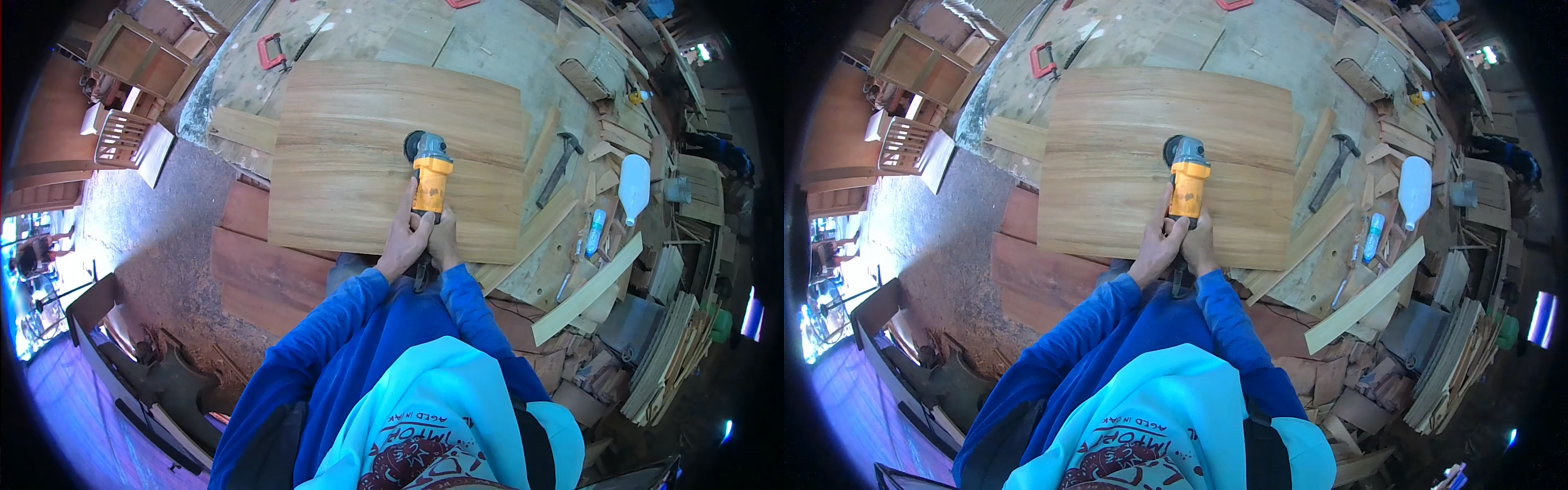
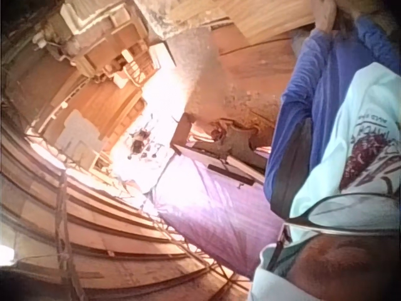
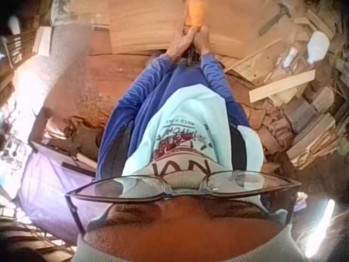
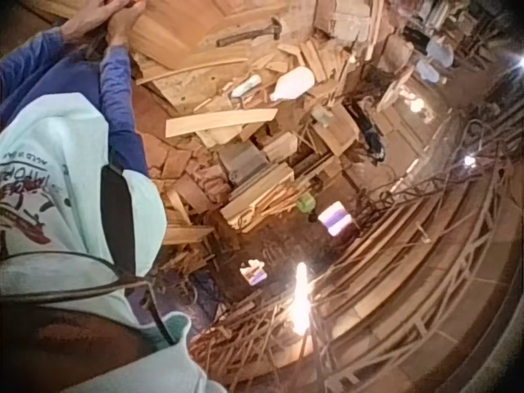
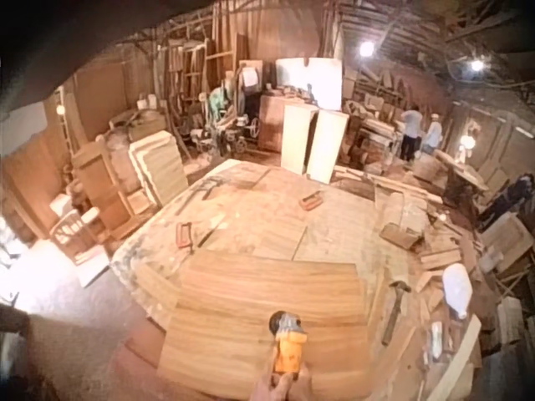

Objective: Sand the surface and edges of a wooden board using an angle grinder with a sanding disc attachment.

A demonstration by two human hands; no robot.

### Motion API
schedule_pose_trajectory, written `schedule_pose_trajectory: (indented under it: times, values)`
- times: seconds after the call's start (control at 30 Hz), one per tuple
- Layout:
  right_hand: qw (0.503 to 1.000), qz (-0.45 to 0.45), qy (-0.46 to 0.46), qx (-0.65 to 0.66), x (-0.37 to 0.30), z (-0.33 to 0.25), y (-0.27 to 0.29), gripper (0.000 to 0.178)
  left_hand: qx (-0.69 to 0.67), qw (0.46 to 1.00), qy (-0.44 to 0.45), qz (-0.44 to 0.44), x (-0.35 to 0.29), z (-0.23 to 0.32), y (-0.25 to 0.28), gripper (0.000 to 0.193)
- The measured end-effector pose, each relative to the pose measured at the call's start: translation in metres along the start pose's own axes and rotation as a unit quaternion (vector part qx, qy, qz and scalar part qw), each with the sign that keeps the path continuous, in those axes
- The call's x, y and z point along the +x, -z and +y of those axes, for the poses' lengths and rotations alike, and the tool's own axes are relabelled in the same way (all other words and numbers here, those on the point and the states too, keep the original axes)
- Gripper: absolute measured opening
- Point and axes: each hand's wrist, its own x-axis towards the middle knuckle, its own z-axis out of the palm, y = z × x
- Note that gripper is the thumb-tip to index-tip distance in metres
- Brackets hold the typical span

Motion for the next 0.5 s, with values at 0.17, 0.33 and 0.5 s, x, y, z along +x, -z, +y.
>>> schedule_pose_trajectory:
  times: [0.17,0.33,0.5]
  values:
    - [0.987,0.091,0.112,-0.069,0.019,0.094,-0.005,0.036,-0.125,0.991,0.026,-0.046,0.000,-0.031,0.005,0.059]
    - [0.997,-0.020,-0.036,-0.060,-0.001,0.046,-0.054,0.059,-0.091,0.995,0.009,-0.035,-0.005,-0.038,0.050,0.070]
    - [0.998,0.044,-0.016,-0.038,0.009,0.025,-0.043,0.055,-0.123,0.988,0.038,-0.085,0.015,-0.014,0.044,0.073]
